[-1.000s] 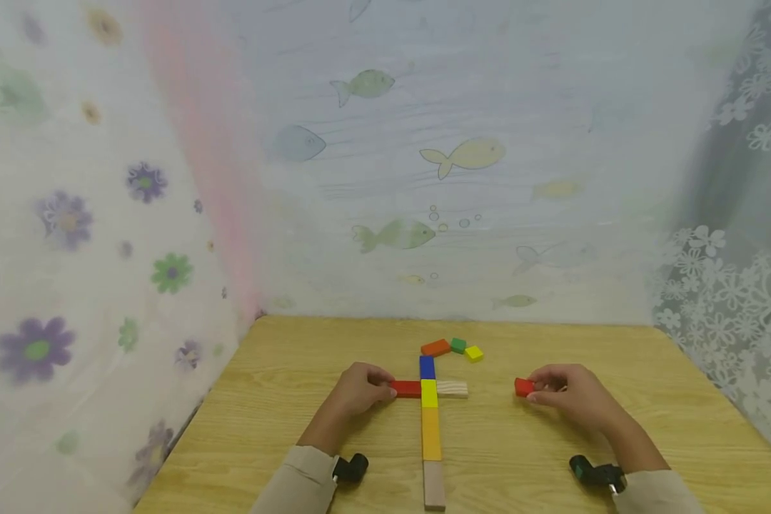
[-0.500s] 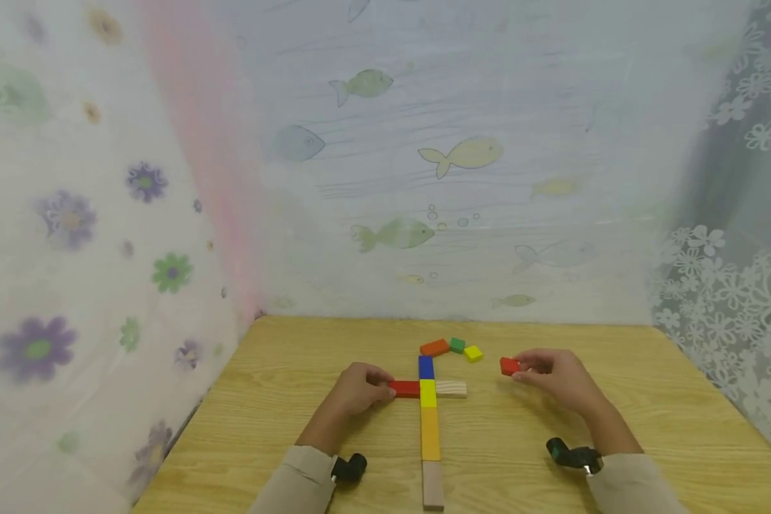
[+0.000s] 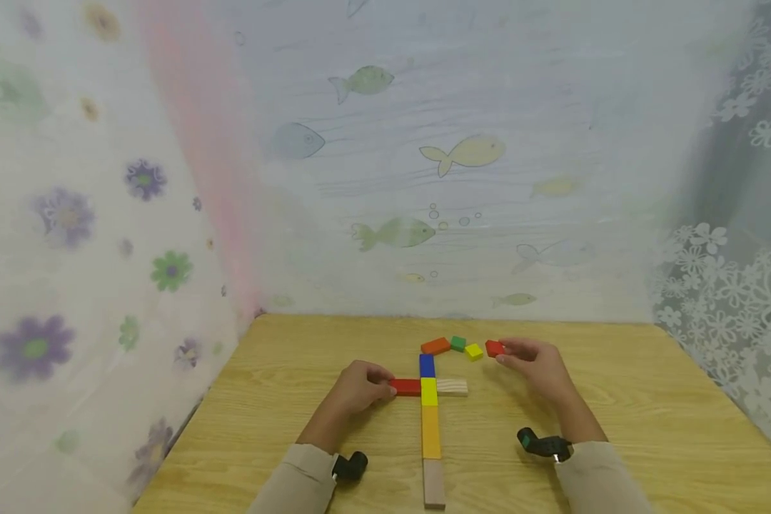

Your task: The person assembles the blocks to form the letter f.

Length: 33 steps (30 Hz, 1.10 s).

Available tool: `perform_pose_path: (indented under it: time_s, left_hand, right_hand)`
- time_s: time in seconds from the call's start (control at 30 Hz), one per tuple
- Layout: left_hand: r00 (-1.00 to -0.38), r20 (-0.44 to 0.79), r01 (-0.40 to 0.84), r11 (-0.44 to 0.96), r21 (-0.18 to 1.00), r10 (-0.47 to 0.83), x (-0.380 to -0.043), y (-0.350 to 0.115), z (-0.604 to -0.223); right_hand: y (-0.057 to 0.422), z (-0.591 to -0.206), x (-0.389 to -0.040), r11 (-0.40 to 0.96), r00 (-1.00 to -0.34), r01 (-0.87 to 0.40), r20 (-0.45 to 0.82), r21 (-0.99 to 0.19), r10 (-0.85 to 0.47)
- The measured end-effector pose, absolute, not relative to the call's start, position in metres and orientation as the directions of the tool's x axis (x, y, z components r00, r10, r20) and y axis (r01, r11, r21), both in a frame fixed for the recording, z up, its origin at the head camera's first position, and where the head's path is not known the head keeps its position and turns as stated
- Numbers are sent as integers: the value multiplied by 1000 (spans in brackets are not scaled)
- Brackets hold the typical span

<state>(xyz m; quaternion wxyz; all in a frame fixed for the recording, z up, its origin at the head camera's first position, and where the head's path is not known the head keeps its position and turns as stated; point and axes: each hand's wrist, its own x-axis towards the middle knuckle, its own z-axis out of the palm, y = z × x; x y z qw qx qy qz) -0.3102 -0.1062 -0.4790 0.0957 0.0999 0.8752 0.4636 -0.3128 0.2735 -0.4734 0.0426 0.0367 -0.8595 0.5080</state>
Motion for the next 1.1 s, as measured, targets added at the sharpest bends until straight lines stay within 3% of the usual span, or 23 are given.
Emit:
perform_pose_path:
  time_s: [0.3, 1.1]
  left_hand:
    - [-961, -77, 86, 556, 827, 264, -314, -105, -482]
    - [-962, -82, 79, 554, 829, 260, -312, -106, -483]
  right_hand:
    - [274, -491, -314, 428, -997, -40, 66, -903, 46]
    - [251, -493, -318, 655, -994, -76, 105, -752, 5]
